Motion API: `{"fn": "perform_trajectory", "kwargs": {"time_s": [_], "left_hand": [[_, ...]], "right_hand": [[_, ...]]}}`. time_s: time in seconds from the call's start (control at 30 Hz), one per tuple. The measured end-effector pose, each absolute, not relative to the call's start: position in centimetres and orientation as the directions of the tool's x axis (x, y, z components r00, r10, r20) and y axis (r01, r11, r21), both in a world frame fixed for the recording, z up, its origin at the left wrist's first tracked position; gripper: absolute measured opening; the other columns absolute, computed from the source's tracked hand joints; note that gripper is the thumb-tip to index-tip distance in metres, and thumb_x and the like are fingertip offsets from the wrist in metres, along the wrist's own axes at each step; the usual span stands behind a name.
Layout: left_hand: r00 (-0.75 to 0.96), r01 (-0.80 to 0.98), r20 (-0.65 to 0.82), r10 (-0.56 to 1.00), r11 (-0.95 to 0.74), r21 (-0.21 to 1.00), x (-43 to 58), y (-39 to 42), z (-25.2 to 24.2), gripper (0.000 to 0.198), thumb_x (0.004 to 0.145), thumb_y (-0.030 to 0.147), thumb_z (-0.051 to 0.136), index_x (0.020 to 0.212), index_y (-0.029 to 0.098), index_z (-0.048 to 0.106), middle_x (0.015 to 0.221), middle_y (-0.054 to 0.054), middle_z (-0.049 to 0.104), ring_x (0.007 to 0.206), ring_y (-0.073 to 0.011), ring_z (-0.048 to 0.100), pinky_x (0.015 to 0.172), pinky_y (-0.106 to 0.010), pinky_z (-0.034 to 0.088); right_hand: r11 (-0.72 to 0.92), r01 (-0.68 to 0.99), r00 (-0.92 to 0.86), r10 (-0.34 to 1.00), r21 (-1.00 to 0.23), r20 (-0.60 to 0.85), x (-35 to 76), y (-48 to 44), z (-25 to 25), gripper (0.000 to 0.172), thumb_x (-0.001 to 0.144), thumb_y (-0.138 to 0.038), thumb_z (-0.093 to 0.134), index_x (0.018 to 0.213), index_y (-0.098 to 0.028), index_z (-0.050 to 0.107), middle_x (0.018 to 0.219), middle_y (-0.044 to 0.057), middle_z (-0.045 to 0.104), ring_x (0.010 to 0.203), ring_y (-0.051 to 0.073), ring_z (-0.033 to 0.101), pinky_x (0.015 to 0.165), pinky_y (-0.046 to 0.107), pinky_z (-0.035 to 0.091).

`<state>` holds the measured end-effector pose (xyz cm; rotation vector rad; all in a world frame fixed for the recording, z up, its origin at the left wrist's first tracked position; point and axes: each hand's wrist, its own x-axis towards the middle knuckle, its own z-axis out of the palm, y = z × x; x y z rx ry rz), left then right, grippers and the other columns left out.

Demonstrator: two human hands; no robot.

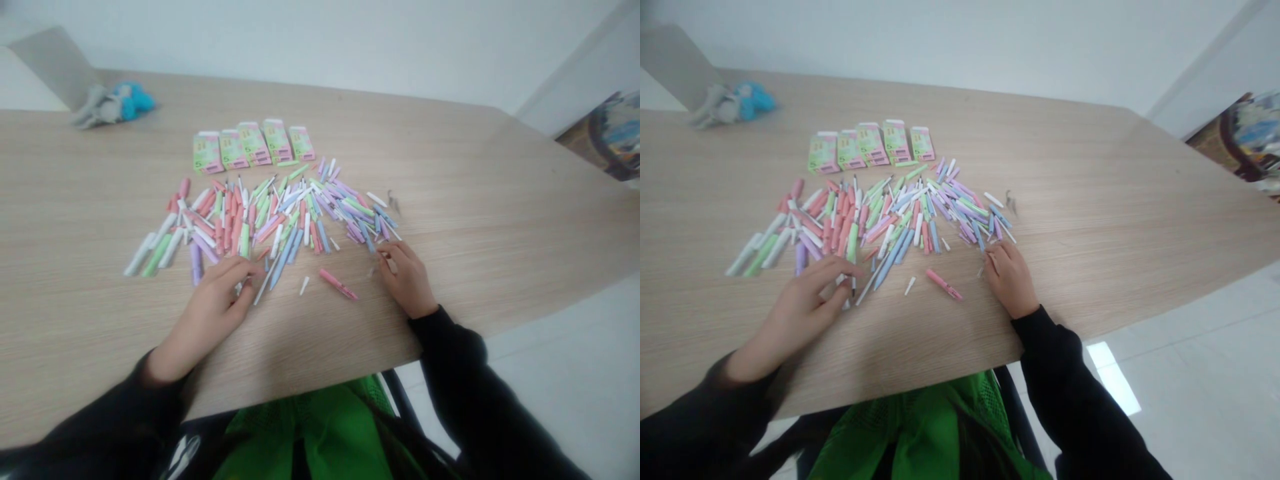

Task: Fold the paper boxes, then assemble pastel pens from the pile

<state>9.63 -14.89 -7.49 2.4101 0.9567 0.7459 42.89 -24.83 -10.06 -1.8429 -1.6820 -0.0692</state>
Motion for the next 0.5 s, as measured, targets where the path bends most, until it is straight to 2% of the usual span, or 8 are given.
{"fn": "perform_trajectory", "kwargs": {"time_s": [0.1,0.23,0.3,0.4,0.5], "left_hand": [[0.588,0.458,0.236,0.773,-0.559,0.691,10.7,-15.7,-6.7,0.018,0.096,0.031,0.052,0.102,0.019,0.065,0.1,-0.006,0.07,0.09,-0.0211,0.064,0.082,-0.036,0.051],[0.676,0.302,0.106,0.729,-0.406,0.863,13.1,-17.0,-5.3,0.023,0.096,0.038,0.058,0.107,0.019,0.065,0.091,-0.002,0.071,0.083,-0.0173,0.065,0.076,-0.03,0.052],[0.705,0.221,0.08,0.705,-0.325,0.919,13.8,-17.4,-4.9,0.02,0.096,0.037,0.058,0.099,0.019,0.066,0.081,-0.001,0.069,0.077,-0.0155,0.065,0.071,-0.027,0.051],[0.703,0.165,0.061,0.708,-0.246,0.955,13.6,-17.1,-5.0,0.021,0.096,0.032,0.059,0.082,0.018,0.067,0.071,0.001,0.068,0.069,-0.0128,0.064,0.066,-0.024,0.05],[0.693,0.147,0.045,0.72,-0.202,0.968,12.4,-16.2,-5.3,0.02,0.094,0.028,0.063,0.079,0.017,0.069,0.069,0.001,0.069,0.066,-0.011,0.064,0.065,-0.022,0.05]], "right_hand": [[0.104,0.855,0.201,0.837,-0.508,0.509,41.2,-25.1,-7.7,0.01,0.095,-0.021,0.058,0.095,-0.021,0.068,0.09,0.006,0.073,0.083,0.02,0.068,0.08,0.035,0.055],[0.47,0.638,-0.139,0.85,-0.61,0.508,37.2,-24.5,-5.0,0.007,0.095,-0.018,0.062,0.093,-0.021,0.069,0.09,0.004,0.074,0.084,0.017,0.07,0.077,0.029,0.056],[0.57,0.537,-0.247,0.811,-0.621,0.53,35.1,-23.8,-4.5,0.01,0.096,-0.016,0.061,0.095,-0.02,0.07,0.091,0.005,0.073,0.085,0.016,0.07,0.076,0.027,0.056],[0.641,0.466,-0.34,0.766,-0.609,0.546,33.2,-22.5,-4.4,0.016,0.096,-0.012,0.057,0.093,-0.018,0.071,0.089,0.005,0.072,0.084,0.015,0.068,0.076,0.027,0.055],[0.625,0.487,-0.385,0.78,-0.61,0.493,33.5,-21.0,-4.2,0.015,0.095,-0.014,0.059,0.099,-0.019,0.072,0.093,0.005,0.072,0.086,0.016,0.068,0.079,0.029,0.055]]}}
